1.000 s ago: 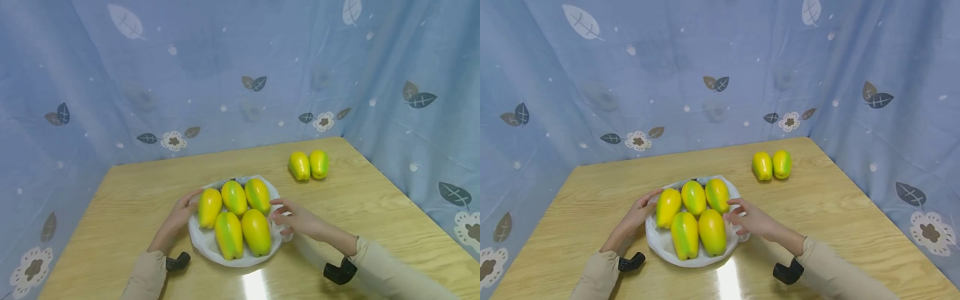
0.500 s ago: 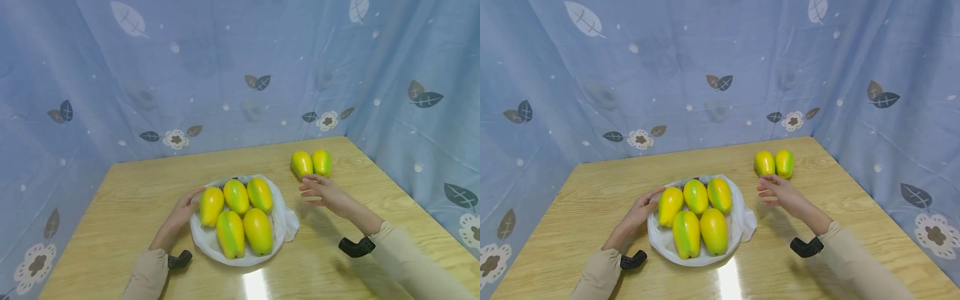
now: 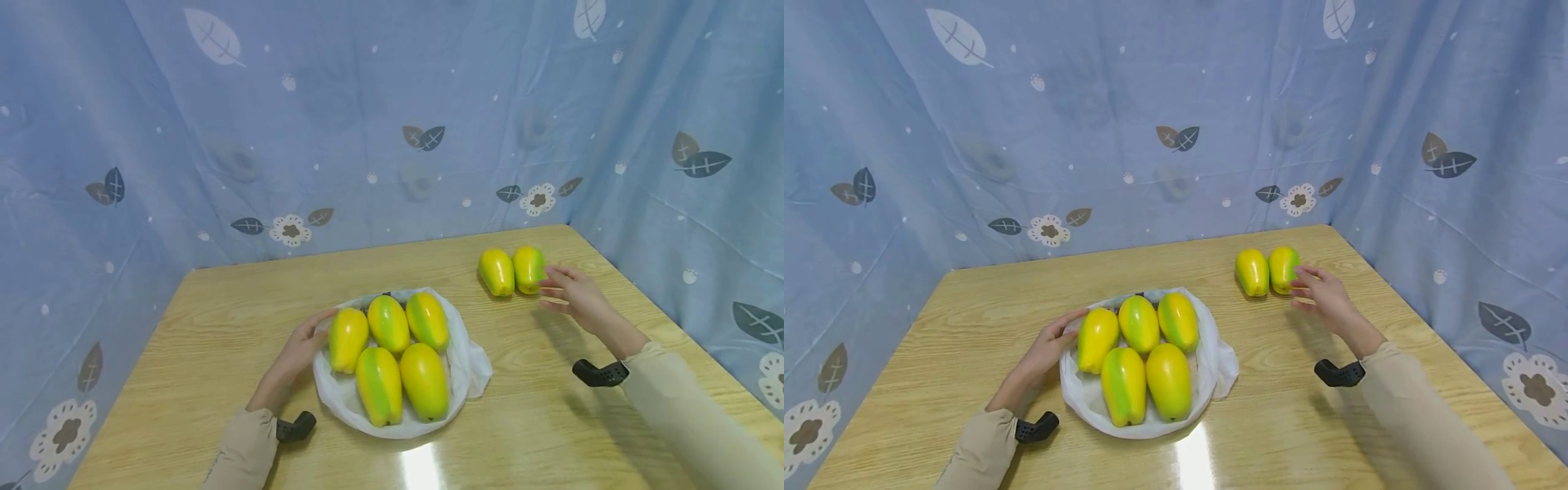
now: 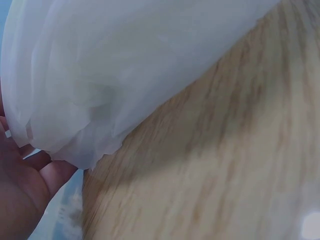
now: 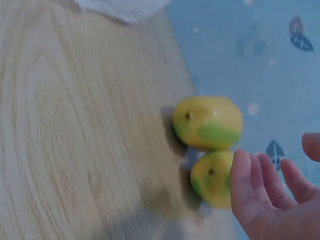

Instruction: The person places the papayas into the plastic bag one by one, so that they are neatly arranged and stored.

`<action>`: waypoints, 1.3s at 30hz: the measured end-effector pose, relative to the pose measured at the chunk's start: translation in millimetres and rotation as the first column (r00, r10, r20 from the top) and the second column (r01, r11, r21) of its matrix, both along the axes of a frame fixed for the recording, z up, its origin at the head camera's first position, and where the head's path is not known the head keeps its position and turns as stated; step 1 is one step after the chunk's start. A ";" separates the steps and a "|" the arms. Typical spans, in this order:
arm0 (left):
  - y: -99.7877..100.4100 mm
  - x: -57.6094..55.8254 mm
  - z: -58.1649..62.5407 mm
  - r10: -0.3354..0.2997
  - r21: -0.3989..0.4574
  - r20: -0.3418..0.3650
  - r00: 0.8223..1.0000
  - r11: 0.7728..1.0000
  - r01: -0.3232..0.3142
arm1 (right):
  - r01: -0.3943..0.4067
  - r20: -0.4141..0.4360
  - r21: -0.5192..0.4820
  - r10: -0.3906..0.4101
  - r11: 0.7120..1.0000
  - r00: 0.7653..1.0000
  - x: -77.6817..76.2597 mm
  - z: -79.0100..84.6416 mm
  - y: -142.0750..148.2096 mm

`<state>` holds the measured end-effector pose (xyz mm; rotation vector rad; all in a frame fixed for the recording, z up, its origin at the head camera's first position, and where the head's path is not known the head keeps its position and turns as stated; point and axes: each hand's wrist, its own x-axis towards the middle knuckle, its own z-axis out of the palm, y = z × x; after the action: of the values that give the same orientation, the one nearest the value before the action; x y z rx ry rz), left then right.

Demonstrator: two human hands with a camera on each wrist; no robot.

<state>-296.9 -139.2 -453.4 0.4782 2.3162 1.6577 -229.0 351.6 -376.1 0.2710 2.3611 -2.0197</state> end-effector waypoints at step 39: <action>1.3 1.0 0.3 0.031 -0.007 -0.011 0.999 1.000 -0.031 | 0.076 0.124 0.154 -0.095 0.985 0.988 -58.1 -29.7 22.6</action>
<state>-295.9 -137.9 -453.0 0.4538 2.3482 1.6642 -287.0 374.3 -405.8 0.5016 2.4601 -1.7983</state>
